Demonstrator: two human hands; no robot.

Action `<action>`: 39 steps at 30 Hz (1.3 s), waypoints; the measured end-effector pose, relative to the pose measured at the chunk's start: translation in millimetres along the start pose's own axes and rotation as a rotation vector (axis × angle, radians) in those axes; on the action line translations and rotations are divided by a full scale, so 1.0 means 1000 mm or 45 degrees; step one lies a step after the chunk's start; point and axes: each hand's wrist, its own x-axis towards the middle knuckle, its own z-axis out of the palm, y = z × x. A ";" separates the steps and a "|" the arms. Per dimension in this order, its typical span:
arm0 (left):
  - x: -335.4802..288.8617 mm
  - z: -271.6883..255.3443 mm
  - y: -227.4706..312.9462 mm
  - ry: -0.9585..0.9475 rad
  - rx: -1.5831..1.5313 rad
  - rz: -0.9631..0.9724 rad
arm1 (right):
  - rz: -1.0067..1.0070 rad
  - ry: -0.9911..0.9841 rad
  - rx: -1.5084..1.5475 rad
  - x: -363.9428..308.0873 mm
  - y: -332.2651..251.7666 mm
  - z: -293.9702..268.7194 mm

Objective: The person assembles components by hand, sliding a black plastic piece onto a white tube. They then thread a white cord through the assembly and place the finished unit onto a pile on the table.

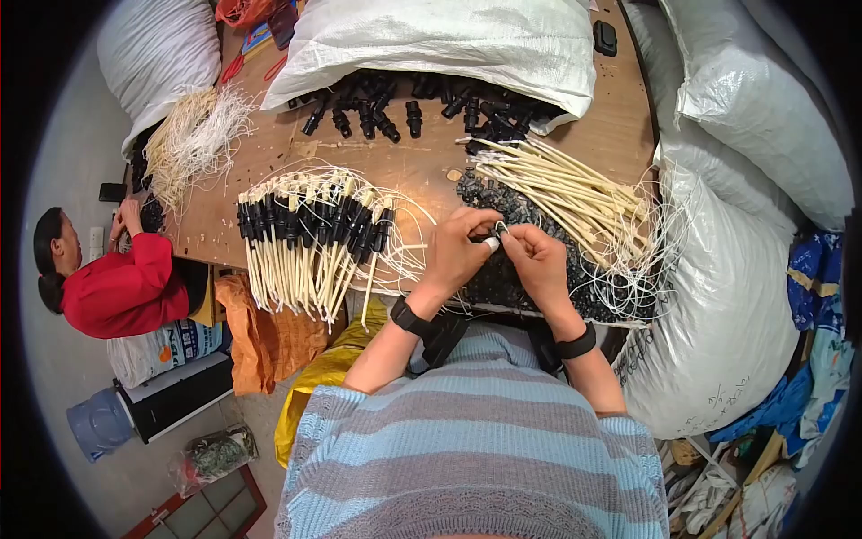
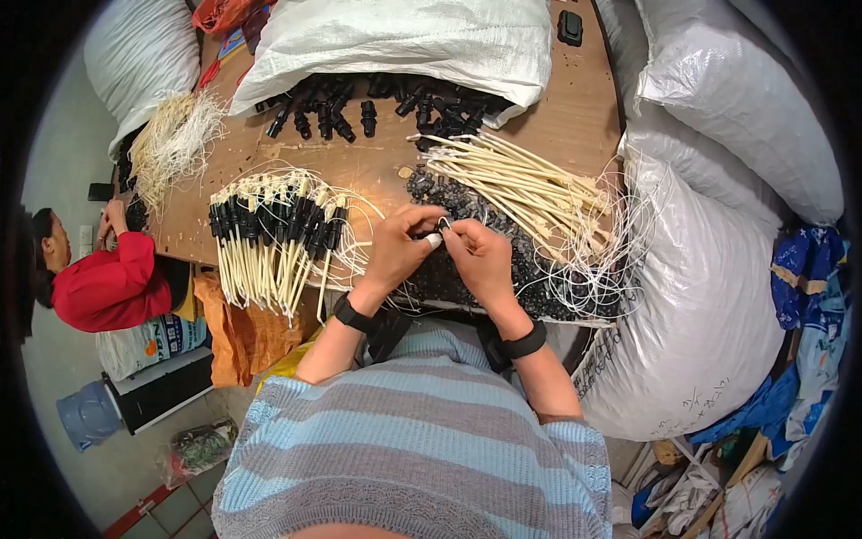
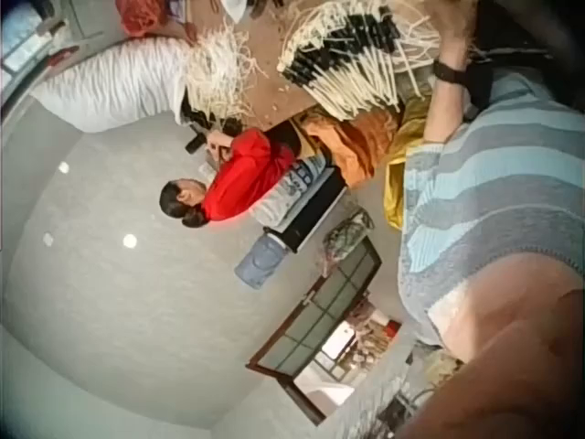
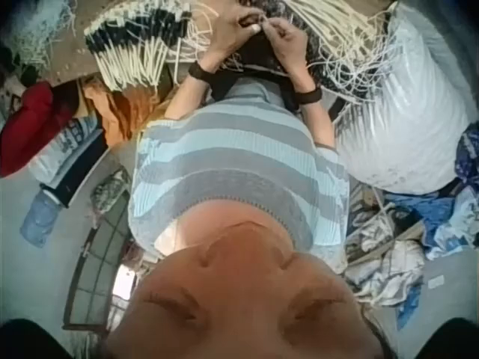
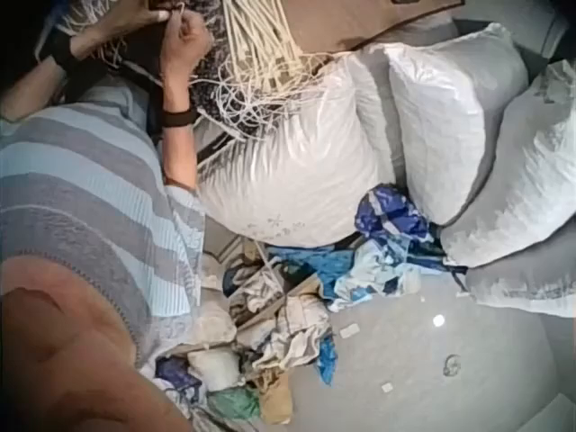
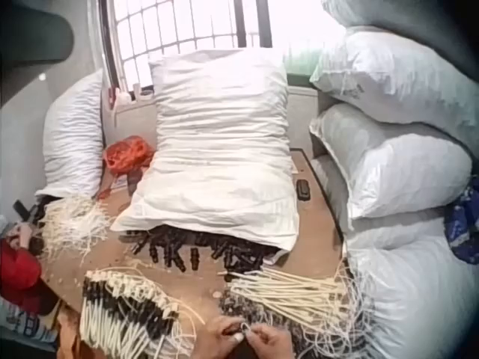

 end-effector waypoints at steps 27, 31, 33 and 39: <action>-0.001 -0.001 -0.002 0.078 -0.111 0.027 | -0.451 0.089 -0.413 -0.009 -0.004 0.000; 0.002 -0.005 -0.001 0.127 0.137 0.292 | -0.373 0.031 -0.302 -0.008 0.002 -0.001; 0.001 -0.006 -0.001 0.122 0.129 0.293 | -0.427 0.035 -0.351 -0.008 0.002 -0.001; 0.001 -0.008 -0.003 0.213 0.222 0.178 | -0.413 0.037 -0.524 -0.009 -0.008 -0.004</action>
